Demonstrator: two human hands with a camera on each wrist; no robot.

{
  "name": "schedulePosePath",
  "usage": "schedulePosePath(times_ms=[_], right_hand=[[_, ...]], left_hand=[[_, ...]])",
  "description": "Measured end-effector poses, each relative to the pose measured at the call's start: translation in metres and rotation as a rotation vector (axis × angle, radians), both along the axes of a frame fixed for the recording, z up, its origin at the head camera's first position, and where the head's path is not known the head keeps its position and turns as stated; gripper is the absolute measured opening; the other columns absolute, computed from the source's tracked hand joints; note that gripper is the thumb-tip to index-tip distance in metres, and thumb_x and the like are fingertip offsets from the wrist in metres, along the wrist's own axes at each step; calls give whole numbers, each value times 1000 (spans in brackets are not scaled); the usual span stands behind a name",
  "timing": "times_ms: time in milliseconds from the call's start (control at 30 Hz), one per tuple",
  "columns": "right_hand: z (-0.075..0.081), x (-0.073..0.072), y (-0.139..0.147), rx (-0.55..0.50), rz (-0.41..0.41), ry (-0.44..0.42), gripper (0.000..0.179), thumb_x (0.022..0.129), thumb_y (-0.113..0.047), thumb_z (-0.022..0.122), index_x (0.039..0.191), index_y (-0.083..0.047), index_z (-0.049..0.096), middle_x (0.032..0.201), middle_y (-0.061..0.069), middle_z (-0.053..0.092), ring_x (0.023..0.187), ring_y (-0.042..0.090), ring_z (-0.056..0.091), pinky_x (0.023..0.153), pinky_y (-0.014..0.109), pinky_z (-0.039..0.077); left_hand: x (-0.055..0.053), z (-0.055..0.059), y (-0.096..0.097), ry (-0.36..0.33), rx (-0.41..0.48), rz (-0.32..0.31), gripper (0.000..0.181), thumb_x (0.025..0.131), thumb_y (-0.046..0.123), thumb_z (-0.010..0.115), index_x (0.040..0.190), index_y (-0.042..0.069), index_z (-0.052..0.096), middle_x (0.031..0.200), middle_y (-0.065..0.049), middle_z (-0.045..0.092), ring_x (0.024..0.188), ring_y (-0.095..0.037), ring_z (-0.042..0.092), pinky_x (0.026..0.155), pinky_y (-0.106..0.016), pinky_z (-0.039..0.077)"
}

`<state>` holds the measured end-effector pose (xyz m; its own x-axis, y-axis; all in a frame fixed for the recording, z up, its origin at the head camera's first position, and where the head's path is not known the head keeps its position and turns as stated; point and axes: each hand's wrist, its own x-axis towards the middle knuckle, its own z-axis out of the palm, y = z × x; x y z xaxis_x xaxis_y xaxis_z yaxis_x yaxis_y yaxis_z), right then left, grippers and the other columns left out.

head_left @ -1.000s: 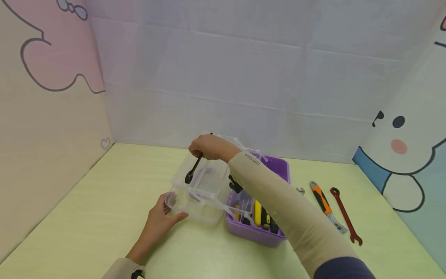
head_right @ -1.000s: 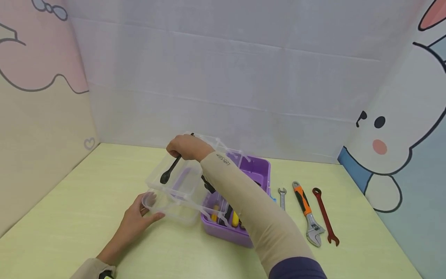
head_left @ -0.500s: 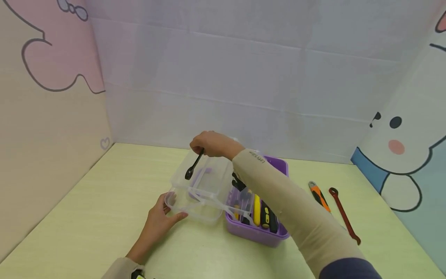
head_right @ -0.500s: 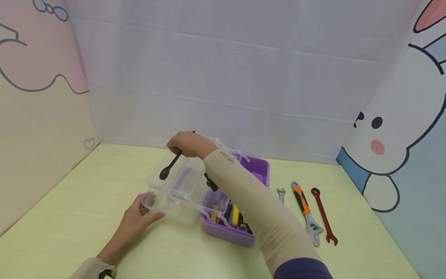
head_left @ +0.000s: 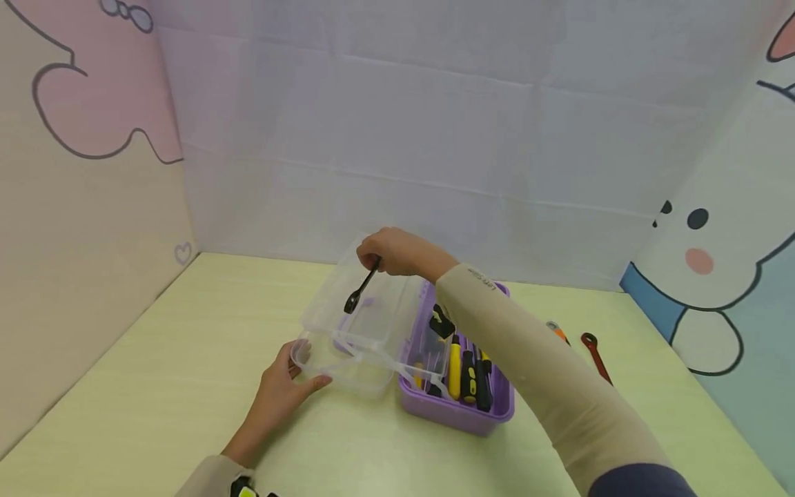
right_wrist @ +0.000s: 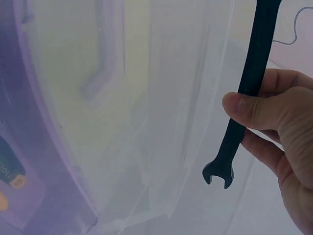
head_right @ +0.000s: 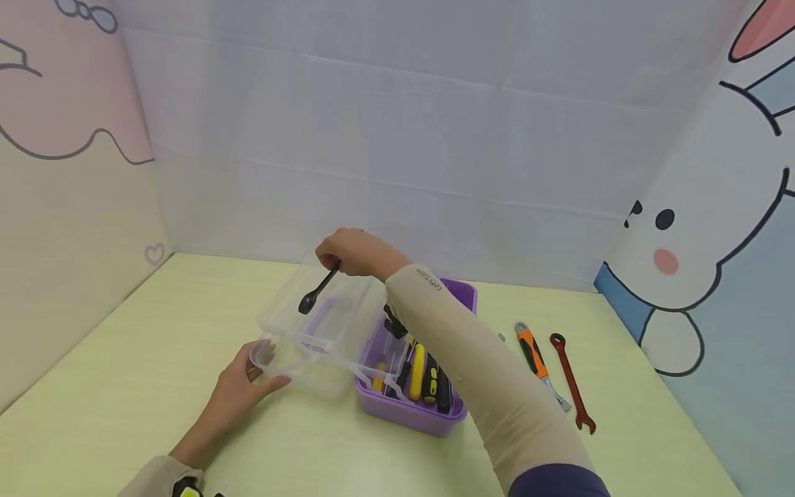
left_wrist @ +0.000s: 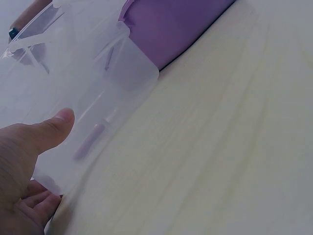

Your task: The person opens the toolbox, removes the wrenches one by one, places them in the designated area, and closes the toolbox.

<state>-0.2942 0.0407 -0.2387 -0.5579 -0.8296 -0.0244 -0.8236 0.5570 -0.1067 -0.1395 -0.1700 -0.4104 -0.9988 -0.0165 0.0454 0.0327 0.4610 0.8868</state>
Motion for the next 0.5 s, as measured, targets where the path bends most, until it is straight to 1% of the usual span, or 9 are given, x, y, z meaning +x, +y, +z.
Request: schedulePosePath(times_ms=[67, 167, 300, 500], right_hand=[[-1, 2, 4, -12, -4, -4, 21, 85, 8, 63, 81, -12, 57, 81, 2, 59, 78, 16, 52, 68, 26, 45], [-1, 3, 11, -30, 7, 18, 20, 84, 8, 65, 82, -11, 60, 82, 1, 61, 79, 17, 55, 70, 28, 47], [-1, 3, 18, -49, 15, 43, 20, 83, 8, 66, 83, -11, 61, 83, 1, 63, 80, 18, 57, 72, 29, 50], [0, 3, 30, -74, 17, 36, 20, 81, 7, 69, 81, -12, 62, 83, 2, 65, 81, 18, 60, 74, 29, 52]], left_hand=[[0, 0, 0, -9, 0, -2, 81, 79, 25, 79, 138, -4, 33, 142, -30, 41, 127, -43, 47, 105, -46, 44], [1, 0, -1, -17, -1, -3, 82, 79, 25, 79, 139, -4, 32, 142, -30, 40, 128, -43, 46, 105, -46, 44], [1, 0, -1, -9, -5, -10, 82, 79, 26, 79, 139, -4, 32, 142, -31, 40, 127, -43, 46, 104, -46, 45], [0, 0, -1, 0, -5, -13, 81, 79, 25, 79, 138, -5, 33, 141, -30, 40, 127, -43, 47, 104, -45, 45]])
